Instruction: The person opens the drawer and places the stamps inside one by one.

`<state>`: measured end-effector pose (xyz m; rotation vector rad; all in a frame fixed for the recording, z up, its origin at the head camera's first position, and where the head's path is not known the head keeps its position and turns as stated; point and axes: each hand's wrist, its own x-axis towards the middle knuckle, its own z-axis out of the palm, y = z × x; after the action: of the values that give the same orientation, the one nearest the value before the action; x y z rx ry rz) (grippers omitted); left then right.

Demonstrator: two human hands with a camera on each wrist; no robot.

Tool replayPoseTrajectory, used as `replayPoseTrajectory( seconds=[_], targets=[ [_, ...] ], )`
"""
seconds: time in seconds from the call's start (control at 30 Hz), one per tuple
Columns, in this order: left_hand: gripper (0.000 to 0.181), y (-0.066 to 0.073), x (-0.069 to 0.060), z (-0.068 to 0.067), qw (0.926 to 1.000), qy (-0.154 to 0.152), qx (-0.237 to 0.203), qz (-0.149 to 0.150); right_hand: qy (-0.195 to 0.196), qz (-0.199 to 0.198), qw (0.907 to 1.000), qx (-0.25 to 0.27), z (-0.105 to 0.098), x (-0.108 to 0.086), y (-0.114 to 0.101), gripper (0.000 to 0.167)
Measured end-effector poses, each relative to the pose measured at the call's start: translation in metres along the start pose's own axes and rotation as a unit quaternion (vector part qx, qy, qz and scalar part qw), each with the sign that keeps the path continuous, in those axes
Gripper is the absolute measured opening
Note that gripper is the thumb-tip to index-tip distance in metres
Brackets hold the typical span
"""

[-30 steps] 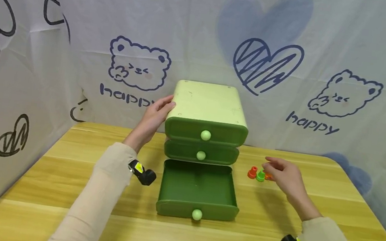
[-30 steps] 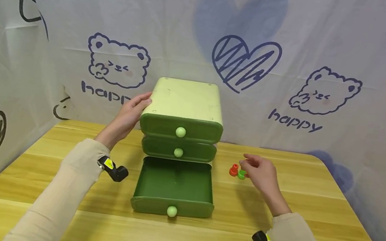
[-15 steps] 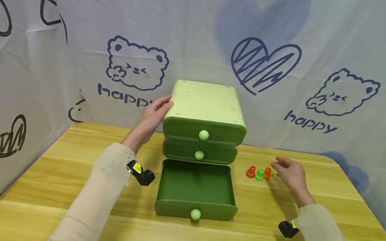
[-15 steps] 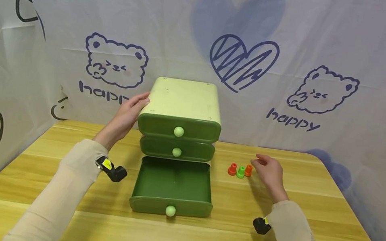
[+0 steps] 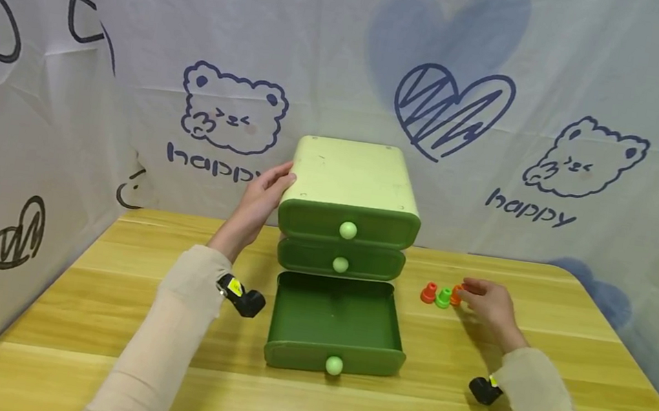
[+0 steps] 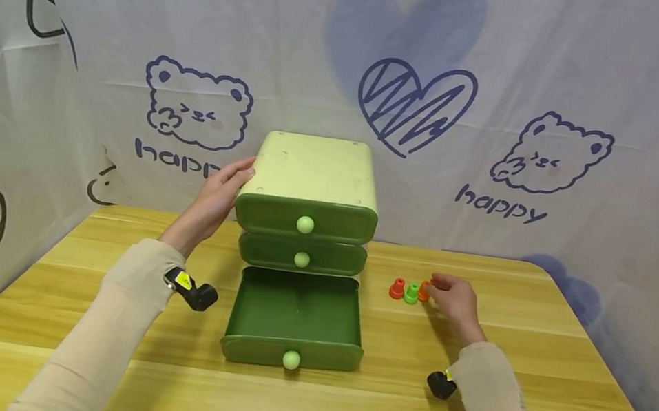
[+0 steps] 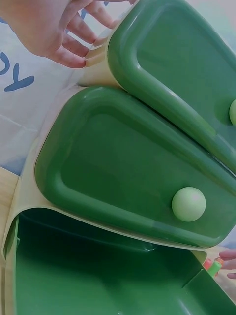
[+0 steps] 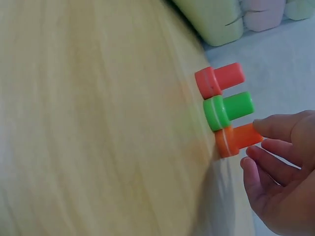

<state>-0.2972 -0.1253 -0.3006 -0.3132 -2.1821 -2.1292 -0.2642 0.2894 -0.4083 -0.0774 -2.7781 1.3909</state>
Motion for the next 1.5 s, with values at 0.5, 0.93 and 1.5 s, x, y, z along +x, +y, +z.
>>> replayPoseTrajectory(
  seconds=[0.5, 0.93, 1.5],
  targets=[
    [0.052, 0.0, 0.0, -0.002, 0.9999, 0.001, 0.007, -0.008, 0.013, 0.014, 0.9995, -0.027, 0.006, 0.004, 0.012, 0.044],
    [0.051, 0.002, -0.001, 0.0, 0.9999, -0.001, 0.002, -0.011, 0.089, -0.044, 0.9931, -0.063, -0.017, -0.004, -0.012, 0.04],
    [0.051, -0.001, 0.001, -0.001, 0.9999, 0.005, 0.004, -0.011, -0.027, -0.039, 0.9986, -0.023, 0.0, -0.018, -0.06, 0.04]
  ],
)
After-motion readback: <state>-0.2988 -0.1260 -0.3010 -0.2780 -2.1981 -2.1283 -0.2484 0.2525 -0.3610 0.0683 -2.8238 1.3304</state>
